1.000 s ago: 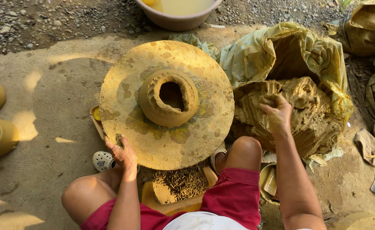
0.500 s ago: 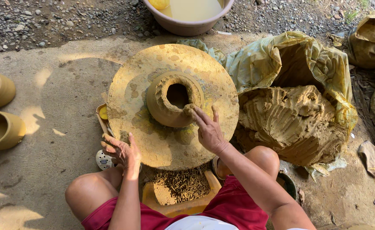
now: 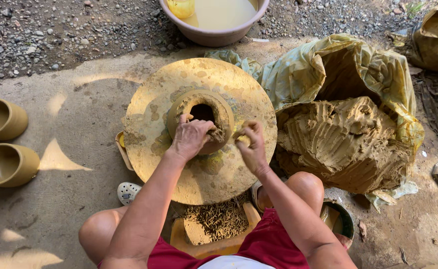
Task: The person shapes a clay pot on a manual pottery wheel, uses their hands to smooth the interior and exterior walls, and applies additional clay to the rim to build height.
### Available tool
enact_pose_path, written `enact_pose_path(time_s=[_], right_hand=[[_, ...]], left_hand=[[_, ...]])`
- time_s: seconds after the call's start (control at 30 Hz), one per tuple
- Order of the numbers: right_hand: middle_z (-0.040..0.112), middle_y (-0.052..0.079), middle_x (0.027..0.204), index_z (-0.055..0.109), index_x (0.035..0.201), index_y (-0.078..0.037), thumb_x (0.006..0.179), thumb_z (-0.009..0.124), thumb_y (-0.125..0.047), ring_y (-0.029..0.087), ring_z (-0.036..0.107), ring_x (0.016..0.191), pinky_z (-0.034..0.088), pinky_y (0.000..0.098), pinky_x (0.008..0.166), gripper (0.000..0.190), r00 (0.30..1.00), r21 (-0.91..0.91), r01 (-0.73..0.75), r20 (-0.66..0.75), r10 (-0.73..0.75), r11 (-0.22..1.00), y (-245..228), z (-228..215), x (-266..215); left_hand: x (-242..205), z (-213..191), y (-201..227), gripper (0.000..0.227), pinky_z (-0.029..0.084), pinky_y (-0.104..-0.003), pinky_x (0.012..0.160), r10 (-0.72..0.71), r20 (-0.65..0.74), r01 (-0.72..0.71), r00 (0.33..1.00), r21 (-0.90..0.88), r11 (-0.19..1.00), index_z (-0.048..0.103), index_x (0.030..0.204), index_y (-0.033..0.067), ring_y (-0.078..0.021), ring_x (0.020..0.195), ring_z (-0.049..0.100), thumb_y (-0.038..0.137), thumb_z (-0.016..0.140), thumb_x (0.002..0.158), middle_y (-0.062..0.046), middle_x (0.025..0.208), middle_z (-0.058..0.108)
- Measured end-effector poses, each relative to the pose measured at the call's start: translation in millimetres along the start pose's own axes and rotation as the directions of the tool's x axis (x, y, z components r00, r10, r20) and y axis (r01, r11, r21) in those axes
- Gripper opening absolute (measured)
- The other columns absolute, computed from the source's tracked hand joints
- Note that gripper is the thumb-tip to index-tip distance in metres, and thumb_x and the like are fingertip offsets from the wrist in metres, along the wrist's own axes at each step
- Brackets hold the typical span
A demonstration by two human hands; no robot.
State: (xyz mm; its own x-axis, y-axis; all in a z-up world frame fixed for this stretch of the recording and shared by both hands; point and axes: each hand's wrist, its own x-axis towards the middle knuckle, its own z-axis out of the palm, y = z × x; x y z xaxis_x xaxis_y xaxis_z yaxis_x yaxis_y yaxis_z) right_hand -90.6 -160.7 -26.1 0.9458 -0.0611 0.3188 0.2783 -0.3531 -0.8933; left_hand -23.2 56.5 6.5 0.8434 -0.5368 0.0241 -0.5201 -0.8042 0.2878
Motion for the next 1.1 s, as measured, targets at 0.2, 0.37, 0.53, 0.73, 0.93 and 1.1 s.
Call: enact_pose_path(time_s=[0.2, 0.37, 0.53, 0.73, 0.93, 1.1], right_hand=[[0.045, 0.004, 0.119, 0.066, 0.107, -0.001, 0.083, 0.065, 0.001, 0.014, 0.055, 0.109, 0.050, 0.0275, 0.093, 0.024, 0.967, 0.223, -0.152, -0.167, 0.192, 0.963, 7, -40, 12], [0.046, 0.004, 0.121, 0.067, 0.109, -0.001, 0.086, 0.065, 0.000, 0.014, 0.056, 0.110, 0.051, 0.0273, 0.094, 0.023, 0.969, 0.166, -0.158, -0.161, 0.185, 0.973, 7, -46, 8], [0.047, 0.004, 0.123, 0.069, 0.110, -0.001, 0.089, 0.065, -0.004, 0.017, 0.058, 0.113, 0.052, 0.0310, 0.097, 0.021, 0.968, 0.210, -0.150, -0.169, 0.187, 0.966, 6, -46, 4], [0.030, 0.028, 0.154, 0.050, 0.139, 0.001, 0.092, 0.071, -0.018, 0.043, 0.031, 0.144, 0.029, 0.0530, 0.118, 0.054, 0.851, -0.506, -0.450, 0.007, 0.526, 0.735, 37, -42, 6], [0.000, 0.031, 0.166, 0.012, 0.160, 0.001, 0.098, 0.062, -0.029, 0.047, -0.004, 0.154, 0.008, 0.0549, 0.126, 0.085, 0.704, -0.539, -0.540, 0.132, 0.698, 0.647, 73, -18, -3], [0.002, 0.032, 0.166, 0.016, 0.160, 0.001, 0.098, 0.062, -0.029, 0.048, -0.001, 0.154, 0.009, 0.0514, 0.127, 0.082, 0.733, -0.551, -0.490, 0.160, 0.662, 0.676, 81, -21, -1]], left_hand=[[7, -4, -5, 0.051, 0.022, -0.056, 0.122, -0.028, 0.065, 0.032, 0.997, -0.061, 0.998, 0.044, 0.139, 0.0164, -0.0214, 0.088, 0.071, 0.016, 0.070, 0.095, -0.004, 0.086, 0.073], [20, 8, 19, 0.104, 0.026, -0.054, 0.118, -0.128, 0.243, 0.126, 0.962, 0.022, 0.992, -0.007, 0.164, 0.0082, -0.0276, 0.079, 0.070, 0.023, 0.069, 0.095, -0.009, 0.081, 0.072], [15, 26, 28, 0.114, 0.041, -0.050, 0.098, -0.059, -0.009, 0.059, 0.998, 0.046, 0.997, -0.007, 0.164, 0.0090, -0.0312, 0.073, 0.066, 0.033, 0.078, 0.093, -0.008, 0.079, 0.066], [47, 22, 8, 0.124, 0.058, -0.041, 0.075, -0.188, 0.382, 0.227, 0.905, -0.060, 0.972, -0.018, 0.167, 0.0190, -0.0231, 0.070, 0.061, 0.031, 0.077, 0.088, -0.009, 0.078, 0.066], [50, 24, 13, 0.111, 0.054, -0.041, 0.073, -0.177, 0.277, 0.196, 0.945, -0.044, 0.980, -0.012, 0.163, 0.0173, -0.0221, 0.066, 0.059, 0.033, 0.073, 0.094, -0.008, 0.078, 0.057], [34, -17, 12, 0.102, 0.059, -0.042, 0.081, -0.111, 0.530, 0.185, 0.841, -0.089, 0.979, -0.006, 0.167, 0.0292, -0.0239, 0.073, 0.060, 0.013, 0.065, 0.096, -0.014, 0.082, 0.062]])
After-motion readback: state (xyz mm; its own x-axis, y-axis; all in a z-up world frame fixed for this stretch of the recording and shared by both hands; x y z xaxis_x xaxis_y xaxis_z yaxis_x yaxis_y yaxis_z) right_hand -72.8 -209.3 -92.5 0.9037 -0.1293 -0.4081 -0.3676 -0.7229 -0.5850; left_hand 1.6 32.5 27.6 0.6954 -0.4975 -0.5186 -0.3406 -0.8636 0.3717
